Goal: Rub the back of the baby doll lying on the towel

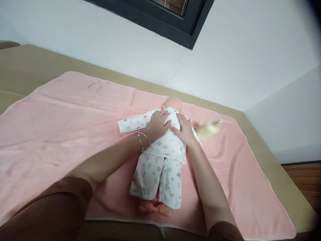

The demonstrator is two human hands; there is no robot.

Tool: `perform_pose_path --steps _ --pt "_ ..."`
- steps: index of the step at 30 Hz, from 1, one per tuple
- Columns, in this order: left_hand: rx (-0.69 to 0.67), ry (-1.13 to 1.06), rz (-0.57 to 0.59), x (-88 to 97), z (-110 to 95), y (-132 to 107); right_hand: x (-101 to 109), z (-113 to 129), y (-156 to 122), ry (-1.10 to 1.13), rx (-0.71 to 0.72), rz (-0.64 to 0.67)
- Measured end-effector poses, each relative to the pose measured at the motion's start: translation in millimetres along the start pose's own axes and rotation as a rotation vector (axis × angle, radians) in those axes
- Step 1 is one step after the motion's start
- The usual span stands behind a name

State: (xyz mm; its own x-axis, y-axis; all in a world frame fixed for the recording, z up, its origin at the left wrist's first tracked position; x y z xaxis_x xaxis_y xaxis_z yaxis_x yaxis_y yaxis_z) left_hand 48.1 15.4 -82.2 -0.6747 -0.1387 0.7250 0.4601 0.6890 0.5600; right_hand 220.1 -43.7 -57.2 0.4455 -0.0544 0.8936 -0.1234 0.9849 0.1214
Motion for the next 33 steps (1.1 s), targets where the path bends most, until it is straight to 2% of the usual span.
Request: perform_pose_path --steps 3,6,12,16,19,23,29,33 --pt "-0.028 0.018 -0.031 4.5 -4.4 -3.2 1.7 6.3 -2.6 0.008 0.048 -0.044" --pt "0.016 0.035 -0.039 5.9 -7.5 -5.3 4.1 17.9 -7.3 -0.019 0.046 -0.097" --pt "0.137 0.057 0.077 1.7 -4.3 -0.9 -0.4 30.4 -11.6 -0.110 -0.028 -0.154" --pt "0.019 0.062 0.143 3.1 -3.1 2.0 -7.7 25.1 -7.9 -0.086 -0.089 -0.091" --pt "-0.093 0.029 0.103 5.1 -3.8 2.3 -9.1 21.0 -5.2 -0.080 -0.097 -0.057" --pt "-0.133 0.018 0.021 6.2 -5.5 0.4 -7.9 22.0 -5.2 -0.113 -0.050 -0.126" --pt "-0.060 0.039 -0.047 8.9 -9.8 -3.8 -11.7 26.6 -11.0 -0.129 -0.038 -0.314" --pt "0.034 0.011 -0.022 7.4 -7.5 -2.3 -14.6 25.4 -12.9 -0.117 -0.058 -0.371"
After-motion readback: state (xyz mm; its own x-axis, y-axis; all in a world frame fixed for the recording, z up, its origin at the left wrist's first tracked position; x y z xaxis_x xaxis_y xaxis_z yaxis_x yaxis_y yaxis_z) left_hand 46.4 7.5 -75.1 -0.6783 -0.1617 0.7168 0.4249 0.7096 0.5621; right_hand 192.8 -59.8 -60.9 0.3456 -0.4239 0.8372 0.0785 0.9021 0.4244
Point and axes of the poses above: each hand's wrist, its own y-axis towards the middle knuckle, its own x-axis out of the back of the hand, z = x × y, the point moved 1 cm from there along y, towards the middle knuckle, and after that the axes turned 8 degrees about z, right-handed, at the moved point
